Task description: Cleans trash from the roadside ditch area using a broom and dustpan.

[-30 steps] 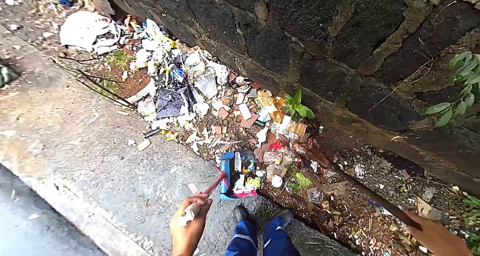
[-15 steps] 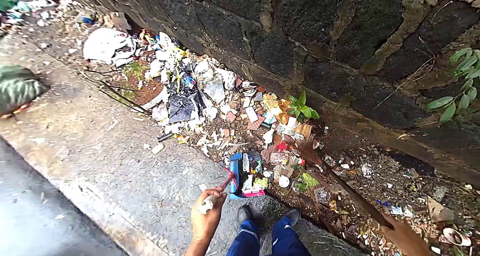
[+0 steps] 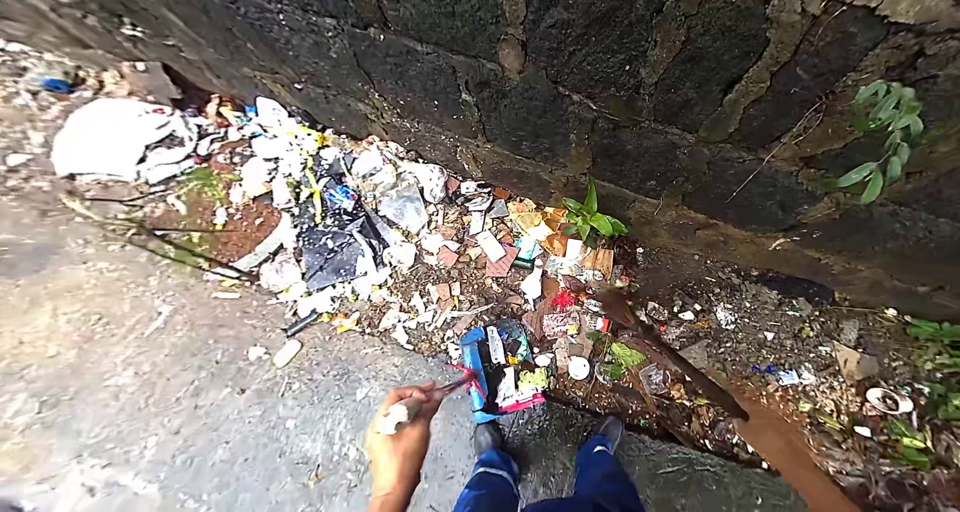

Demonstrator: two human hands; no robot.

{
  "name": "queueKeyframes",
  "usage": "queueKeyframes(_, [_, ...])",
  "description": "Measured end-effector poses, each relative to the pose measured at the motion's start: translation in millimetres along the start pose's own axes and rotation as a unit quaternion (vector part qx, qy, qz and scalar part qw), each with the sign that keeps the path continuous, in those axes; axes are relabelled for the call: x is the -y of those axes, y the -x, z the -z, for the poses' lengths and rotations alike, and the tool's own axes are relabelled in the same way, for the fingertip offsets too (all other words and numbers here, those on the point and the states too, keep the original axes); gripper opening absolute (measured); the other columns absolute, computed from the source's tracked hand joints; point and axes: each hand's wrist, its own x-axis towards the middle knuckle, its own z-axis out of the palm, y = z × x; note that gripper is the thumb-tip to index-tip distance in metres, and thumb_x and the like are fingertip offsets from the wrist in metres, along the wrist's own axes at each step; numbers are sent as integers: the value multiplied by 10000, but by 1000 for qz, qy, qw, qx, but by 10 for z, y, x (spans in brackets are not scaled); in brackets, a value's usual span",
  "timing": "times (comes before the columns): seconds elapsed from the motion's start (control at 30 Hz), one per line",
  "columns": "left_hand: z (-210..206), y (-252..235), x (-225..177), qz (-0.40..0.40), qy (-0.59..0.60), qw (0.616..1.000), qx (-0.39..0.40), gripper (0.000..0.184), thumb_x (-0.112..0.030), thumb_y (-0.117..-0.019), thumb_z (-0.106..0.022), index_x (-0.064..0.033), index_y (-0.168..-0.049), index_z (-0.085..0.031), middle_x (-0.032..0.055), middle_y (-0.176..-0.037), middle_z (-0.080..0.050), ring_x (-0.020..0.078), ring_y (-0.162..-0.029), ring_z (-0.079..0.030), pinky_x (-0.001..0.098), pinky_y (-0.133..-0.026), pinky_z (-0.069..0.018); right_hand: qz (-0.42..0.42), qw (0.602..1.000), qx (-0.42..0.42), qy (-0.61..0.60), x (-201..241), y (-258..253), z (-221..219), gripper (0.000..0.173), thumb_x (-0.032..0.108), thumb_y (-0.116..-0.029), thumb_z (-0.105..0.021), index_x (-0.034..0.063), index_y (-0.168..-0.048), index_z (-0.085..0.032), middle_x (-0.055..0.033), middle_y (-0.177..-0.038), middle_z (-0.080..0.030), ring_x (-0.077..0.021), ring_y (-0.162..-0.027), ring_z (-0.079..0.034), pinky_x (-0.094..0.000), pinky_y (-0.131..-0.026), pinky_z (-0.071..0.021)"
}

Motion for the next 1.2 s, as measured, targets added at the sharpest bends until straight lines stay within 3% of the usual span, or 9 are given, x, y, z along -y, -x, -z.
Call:
queueKeyframes(0.2, [791, -436, 42, -4, 63, 998, 5, 200, 69, -776, -662, -40, -849, -511, -25, -945, -692, 5, -895, -666, 223, -746, -573, 17, 997, -45, -53, 185, 880, 151, 525, 278, -1056, -565, 280, -1573, -474, -213, -1433, -615, -460, -1312, -579, -693, -1067, -421])
queueKeyframes(0.37, [875, -555, -153, 2, 68, 997, 25, 221, 60, -778, -661, -77, -860, -508, -64, -935, -695, -12, -888, -665, 207, -730, -567, -28, 998, -31, -51, 616, 110, 40, 524, 299, -1068, -514, 214, -1582, -458, -214, -1491, -566, -443, -1373, -535, -677, -1097, -404])
queueKeyframes(0.47, [891, -584, -261, 0, 77, 997, 29, 216, 62, -782, -667, -76, -859, -519, -55, -950, -699, 3, -906, -666, 216, -747, -569, -41, 997, -25, -54, 579, -281, -198, 490, 255, -1059, -525, 27, -1493, -514, -283, -1471, -549, -457, -1371, -531, -668, -1102, -416])
queueKeyframes(0.57, [899, -625, -295, -5, 72, 997, 35, 225, 73, -782, -658, -75, -854, -505, -54, -952, -695, 9, -938, -668, 221, -778, -574, -70, 995, 30, -57, 108, 1, -379, 490, 270, -1060, -534, 20, -1481, -519, -297, -1447, -559, -472, -1338, -552, -667, -1080, -435])
queueKeyframes(0.67, [774, -735, -310, -5, 62, 997, 51, 219, 65, -807, -644, -71, -869, -485, -56, -972, -681, -4, -937, -657, 218, -780, -570, -101, 979, 11, -174, -736, 430, -345, 476, 272, -1049, -600, 138, -1503, -544, -261, -1208, -672, -388, -964, -677, -582, -839, -536])
queueKeyframes(0.73, [664, -756, -305, 0, 50, 998, 50, 220, 54, -815, -647, -77, -880, -483, -57, -969, -681, -10, -903, -656, 208, -739, -566, -125, 964, 4, -234, -1081, 678, -232, 521, 236, -1047, -618, 168, -1549, -493, -275, -1184, -667, -385, -891, -659, -570, -783, -529])
queueKeyframes(0.93, [268, -724, -334, -25, 8, 999, 47, 218, 43, -768, -672, -50, -866, -500, -9, -979, -688, 19, -934, -665, 226, -780, -571, -147, 982, -36, -110, -544, 134, -78, 423, 267, -1070, -505, 66, -1433, -581, -296, -1380, -613, -498, -1291, -583, -708, -1024, -452])
queueKeyframes(1.1, [-12, -654, -273, -54, -10, 996, 66, 196, 42, -751, -682, -23, -846, -524, 24, -987, -695, 45, -948, -672, 240, -824, -576, -93, 993, 32, -65, 410, -29, -538, 499, 257, -1061, -506, 122, -1541, -478, -255, -1422, -599, -463, -1293, -596, -667, -1010, -488])
queueKeyframes(1.2, [-72, -674, -158, -49, -7, 996, 75, 184, 33, -765, -671, -26, -846, -517, 37, -1013, -695, 58, -965, -679, 251, -835, -582, -25, 992, 73, -97, 63, 409, -609, 512, 293, -1085, -502, 186, -1582, -446, -239, -1422, -610, -467, -1296, -593, -681, -1036, -462])
